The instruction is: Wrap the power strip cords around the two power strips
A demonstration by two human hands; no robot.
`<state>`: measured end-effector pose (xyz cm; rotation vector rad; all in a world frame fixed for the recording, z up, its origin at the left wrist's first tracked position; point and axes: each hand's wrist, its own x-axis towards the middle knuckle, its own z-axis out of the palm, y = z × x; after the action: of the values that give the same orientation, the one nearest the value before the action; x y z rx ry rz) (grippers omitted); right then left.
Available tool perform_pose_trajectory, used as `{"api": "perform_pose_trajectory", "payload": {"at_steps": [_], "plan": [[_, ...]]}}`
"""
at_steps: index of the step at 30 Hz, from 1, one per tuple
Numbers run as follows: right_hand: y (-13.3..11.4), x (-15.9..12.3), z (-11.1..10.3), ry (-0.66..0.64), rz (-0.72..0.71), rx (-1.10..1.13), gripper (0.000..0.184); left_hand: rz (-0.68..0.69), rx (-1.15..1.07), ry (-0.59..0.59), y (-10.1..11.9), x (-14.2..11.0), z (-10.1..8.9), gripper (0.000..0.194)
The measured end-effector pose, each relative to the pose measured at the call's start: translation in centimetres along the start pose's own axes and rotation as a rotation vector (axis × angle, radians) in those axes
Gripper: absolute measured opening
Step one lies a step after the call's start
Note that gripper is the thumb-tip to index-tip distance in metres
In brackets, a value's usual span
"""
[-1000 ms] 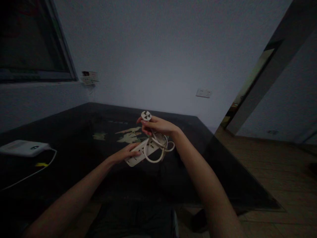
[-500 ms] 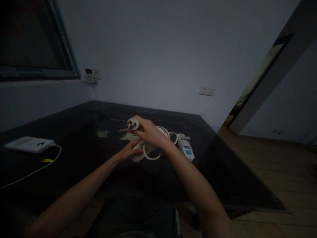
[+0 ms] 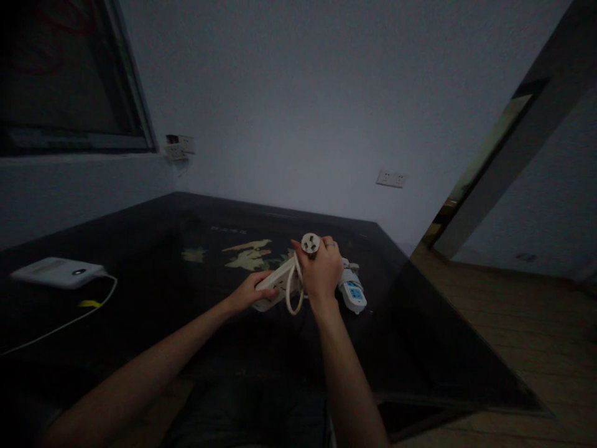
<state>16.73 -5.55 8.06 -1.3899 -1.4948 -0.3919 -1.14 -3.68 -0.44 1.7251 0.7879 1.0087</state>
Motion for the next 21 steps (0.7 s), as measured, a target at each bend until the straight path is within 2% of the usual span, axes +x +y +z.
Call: {"api": "perform_pose_trajectory", "payload": {"at_steps": [3,9,14,21], "plan": [[0.5,-1.0,0.2,-0.001,0.052,0.077,0.041,0.012,0.029,0.033,-0.3,0.1,0.1,0.049],[1.0,-2.4,0.8,-0.004,0.102,0.430,0.035,0.082,0.137,0.103,-1.0,0.4,0.0,0.045],[1.5,-2.6,0.7,-0.049,0.040,0.605,0.031,0.175,0.258,0.145,-1.2,0.2,-0.3,0.043],[2.1,-2.2,-0.9,-0.169,-0.044,0.668,0.032,0.314,0.383,0.172,-1.0,-0.2,-0.5,0.038]]}}
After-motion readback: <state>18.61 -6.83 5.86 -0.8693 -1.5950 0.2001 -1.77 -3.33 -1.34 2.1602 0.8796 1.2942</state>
